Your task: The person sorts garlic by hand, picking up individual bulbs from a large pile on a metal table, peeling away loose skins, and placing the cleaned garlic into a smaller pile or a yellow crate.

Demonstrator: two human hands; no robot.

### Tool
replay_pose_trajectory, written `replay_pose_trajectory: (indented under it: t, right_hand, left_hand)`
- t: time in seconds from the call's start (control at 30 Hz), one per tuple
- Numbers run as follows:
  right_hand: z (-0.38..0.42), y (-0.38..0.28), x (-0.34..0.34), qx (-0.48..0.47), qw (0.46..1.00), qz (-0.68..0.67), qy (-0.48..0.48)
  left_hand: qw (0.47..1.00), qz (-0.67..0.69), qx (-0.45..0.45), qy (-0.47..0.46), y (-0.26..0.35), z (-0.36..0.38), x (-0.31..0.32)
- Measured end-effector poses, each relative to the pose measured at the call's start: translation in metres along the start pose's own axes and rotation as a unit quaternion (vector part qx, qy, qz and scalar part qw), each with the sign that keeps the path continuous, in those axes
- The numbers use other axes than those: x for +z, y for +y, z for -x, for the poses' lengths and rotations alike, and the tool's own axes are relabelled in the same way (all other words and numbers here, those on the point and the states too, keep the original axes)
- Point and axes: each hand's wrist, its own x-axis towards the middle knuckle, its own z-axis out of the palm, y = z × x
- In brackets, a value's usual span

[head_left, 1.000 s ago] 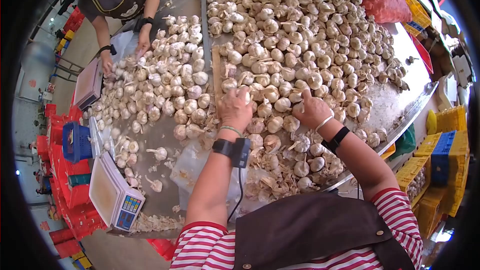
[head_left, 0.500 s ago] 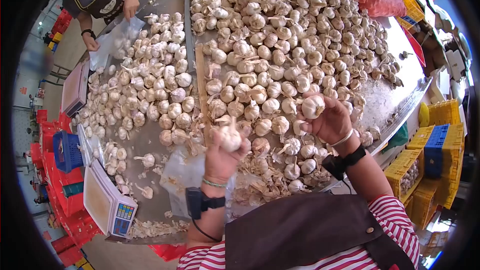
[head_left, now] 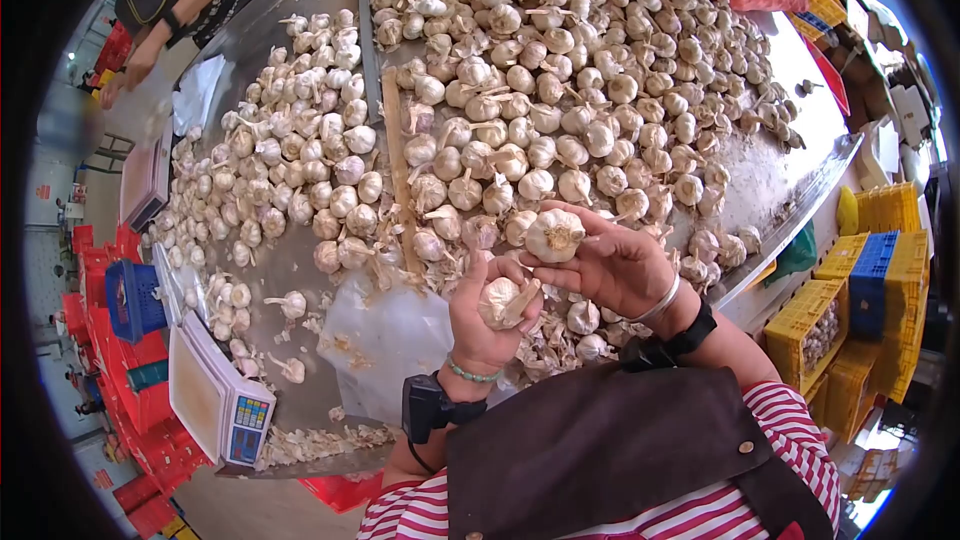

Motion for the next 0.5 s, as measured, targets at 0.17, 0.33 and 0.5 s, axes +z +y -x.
replay_pose_trajectory:
  t: [0.17,0.33,0.5]
  right_hand:
    - [0.010,0.005,0.005,-0.020,0.999,0.034,0.016]
    - [0.025,0.012,0.002,-0.120,0.924,0.352,0.086]
    - [0.043,0.021,0.006,-0.156,0.842,0.506,0.102]
  left_hand:
    - [0.998,-0.008,-0.027,-0.057,-0.005,0.006,-0.010]
    - [0.907,-0.380,0.176,-0.035,-0.018,0.010,0.006]
    - [0.799,-0.526,0.269,-0.115,-0.033,0.006,0.005]
